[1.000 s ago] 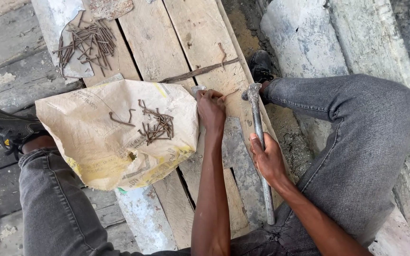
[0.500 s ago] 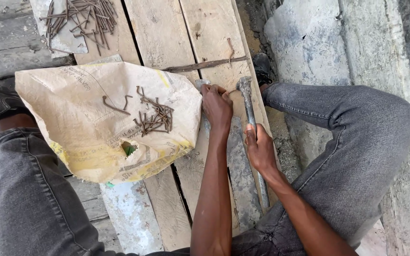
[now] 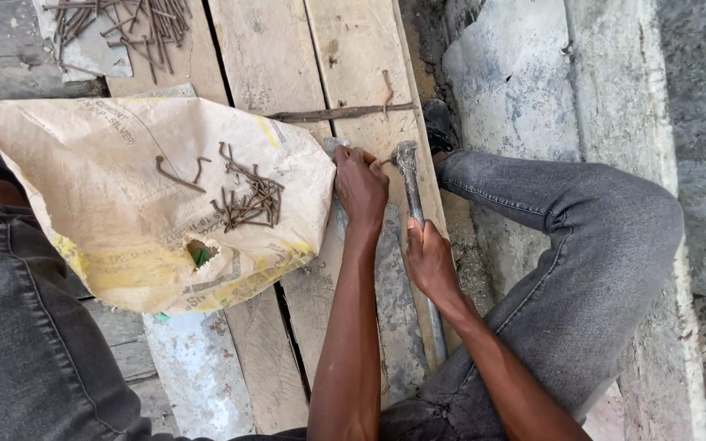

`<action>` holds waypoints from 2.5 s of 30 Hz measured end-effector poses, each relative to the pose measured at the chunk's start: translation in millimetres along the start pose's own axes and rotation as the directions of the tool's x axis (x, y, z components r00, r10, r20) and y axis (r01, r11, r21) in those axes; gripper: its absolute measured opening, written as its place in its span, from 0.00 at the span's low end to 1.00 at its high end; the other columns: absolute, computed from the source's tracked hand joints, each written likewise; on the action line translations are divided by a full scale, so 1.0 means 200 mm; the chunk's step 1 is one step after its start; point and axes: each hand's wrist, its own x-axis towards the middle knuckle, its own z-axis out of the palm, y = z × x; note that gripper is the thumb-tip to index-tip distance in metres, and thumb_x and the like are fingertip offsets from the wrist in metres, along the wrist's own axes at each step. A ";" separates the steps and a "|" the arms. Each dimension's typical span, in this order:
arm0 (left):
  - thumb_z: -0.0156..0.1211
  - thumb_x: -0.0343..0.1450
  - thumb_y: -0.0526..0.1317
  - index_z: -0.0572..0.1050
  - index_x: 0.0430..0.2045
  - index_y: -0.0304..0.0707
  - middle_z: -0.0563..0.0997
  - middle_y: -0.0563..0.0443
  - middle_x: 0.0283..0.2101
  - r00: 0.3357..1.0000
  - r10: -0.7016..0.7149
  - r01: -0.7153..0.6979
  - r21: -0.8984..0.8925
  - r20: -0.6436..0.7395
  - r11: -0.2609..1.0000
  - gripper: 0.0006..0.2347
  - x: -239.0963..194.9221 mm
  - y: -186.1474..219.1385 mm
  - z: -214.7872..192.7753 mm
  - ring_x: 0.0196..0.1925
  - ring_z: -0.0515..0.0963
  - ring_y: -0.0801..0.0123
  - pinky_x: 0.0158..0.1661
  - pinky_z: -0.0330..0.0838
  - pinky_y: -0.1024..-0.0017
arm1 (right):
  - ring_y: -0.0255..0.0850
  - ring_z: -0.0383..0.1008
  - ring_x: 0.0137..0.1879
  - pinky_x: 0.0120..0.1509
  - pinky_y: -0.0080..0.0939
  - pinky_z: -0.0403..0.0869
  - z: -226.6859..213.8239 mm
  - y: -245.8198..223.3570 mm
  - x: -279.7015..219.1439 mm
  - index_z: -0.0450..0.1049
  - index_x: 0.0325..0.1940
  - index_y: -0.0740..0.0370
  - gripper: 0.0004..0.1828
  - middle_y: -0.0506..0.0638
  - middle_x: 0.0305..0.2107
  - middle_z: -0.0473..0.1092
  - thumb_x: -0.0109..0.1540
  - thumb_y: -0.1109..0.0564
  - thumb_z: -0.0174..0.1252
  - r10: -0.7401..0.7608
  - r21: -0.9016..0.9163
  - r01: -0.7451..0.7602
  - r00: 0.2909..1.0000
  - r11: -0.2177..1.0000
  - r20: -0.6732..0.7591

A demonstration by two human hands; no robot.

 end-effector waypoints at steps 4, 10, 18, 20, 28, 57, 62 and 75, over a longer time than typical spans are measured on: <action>0.74 0.74 0.32 0.81 0.32 0.33 0.78 0.42 0.47 1.000 0.028 -0.028 0.058 0.005 0.998 0.05 0.07 0.00 0.02 0.43 0.87 0.17 0.44 0.83 0.29 | 0.60 0.82 0.30 0.40 0.61 0.77 -0.01 0.01 0.07 0.77 0.44 0.62 0.31 0.60 0.24 0.77 0.83 0.35 0.47 0.111 -0.072 -0.107 0.992 0.992 0.054; 0.73 0.74 0.31 0.81 0.32 0.32 0.78 0.42 0.48 1.000 -0.026 0.026 0.055 -0.001 0.998 0.05 0.01 -0.02 0.02 0.44 0.87 0.16 0.46 0.83 0.28 | 0.42 0.73 0.21 0.31 0.47 0.75 -0.14 -0.16 -0.06 0.77 0.43 0.61 0.29 0.52 0.19 0.70 0.86 0.40 0.44 -0.045 0.078 0.050 0.997 0.996 -0.065; 0.73 0.73 0.31 0.81 0.31 0.33 0.78 0.42 0.47 0.999 0.037 -0.037 0.034 -0.016 0.999 0.04 -0.01 -0.06 0.03 0.45 0.86 0.15 0.46 0.82 0.29 | 0.46 0.73 0.21 0.27 0.49 0.70 -0.04 0.17 0.03 0.74 0.41 0.60 0.29 0.52 0.20 0.72 0.84 0.37 0.46 0.115 -0.012 -0.115 0.986 0.993 0.118; 0.74 0.74 0.32 0.81 0.32 0.34 0.77 0.44 0.46 1.000 0.030 -0.031 0.044 0.004 0.999 0.05 0.04 -0.09 0.06 0.45 0.86 0.16 0.45 0.82 0.31 | 0.36 0.67 0.17 0.22 0.41 0.67 -0.07 0.09 0.04 0.75 0.42 0.61 0.27 0.47 0.20 0.68 0.85 0.40 0.47 0.230 0.182 -0.248 0.966 0.952 0.115; 0.75 0.75 0.33 0.84 0.35 0.33 0.76 0.43 0.47 0.985 0.162 -0.165 0.033 0.065 0.986 0.03 0.02 -0.13 -0.02 0.49 0.86 0.19 0.49 0.82 0.32 | 0.29 0.59 0.17 0.19 0.34 0.62 -0.13 -0.04 -0.03 0.74 0.44 0.62 0.25 0.44 0.21 0.62 0.85 0.42 0.49 0.239 0.310 -0.261 0.965 0.914 0.107; 0.74 0.76 0.37 0.80 0.36 0.39 0.77 0.49 0.39 0.976 0.166 -0.156 0.079 -0.143 0.985 0.06 0.04 -0.22 0.17 0.52 0.86 0.40 0.42 0.83 0.43 | 0.56 0.77 0.29 0.40 0.59 0.74 -0.03 0.04 0.12 0.79 0.44 0.63 0.29 0.60 0.22 0.75 0.84 0.37 0.52 0.039 -0.064 -0.031 0.992 0.997 0.121; 0.72 0.80 0.43 0.82 0.38 0.43 0.77 0.49 0.42 0.970 0.208 -0.195 0.106 -0.126 0.975 0.07 0.03 -0.20 0.17 0.53 0.84 0.41 0.45 0.84 0.44 | 0.49 0.75 0.26 0.37 0.54 0.75 -0.03 0.05 0.13 0.79 0.43 0.59 0.28 0.54 0.20 0.72 0.83 0.36 0.52 0.111 -0.026 -0.108 0.982 0.994 0.154; 0.74 0.74 0.37 0.83 0.33 0.44 0.75 0.51 0.41 0.971 0.238 -0.237 0.045 0.001 0.970 0.04 0.03 -0.22 0.07 0.54 0.81 0.44 0.52 0.82 0.46 | 0.35 0.70 0.21 0.28 0.39 0.71 -0.15 -0.09 0.03 0.79 0.46 0.60 0.27 0.47 0.21 0.69 0.85 0.38 0.51 0.108 0.128 -0.112 0.993 0.985 0.036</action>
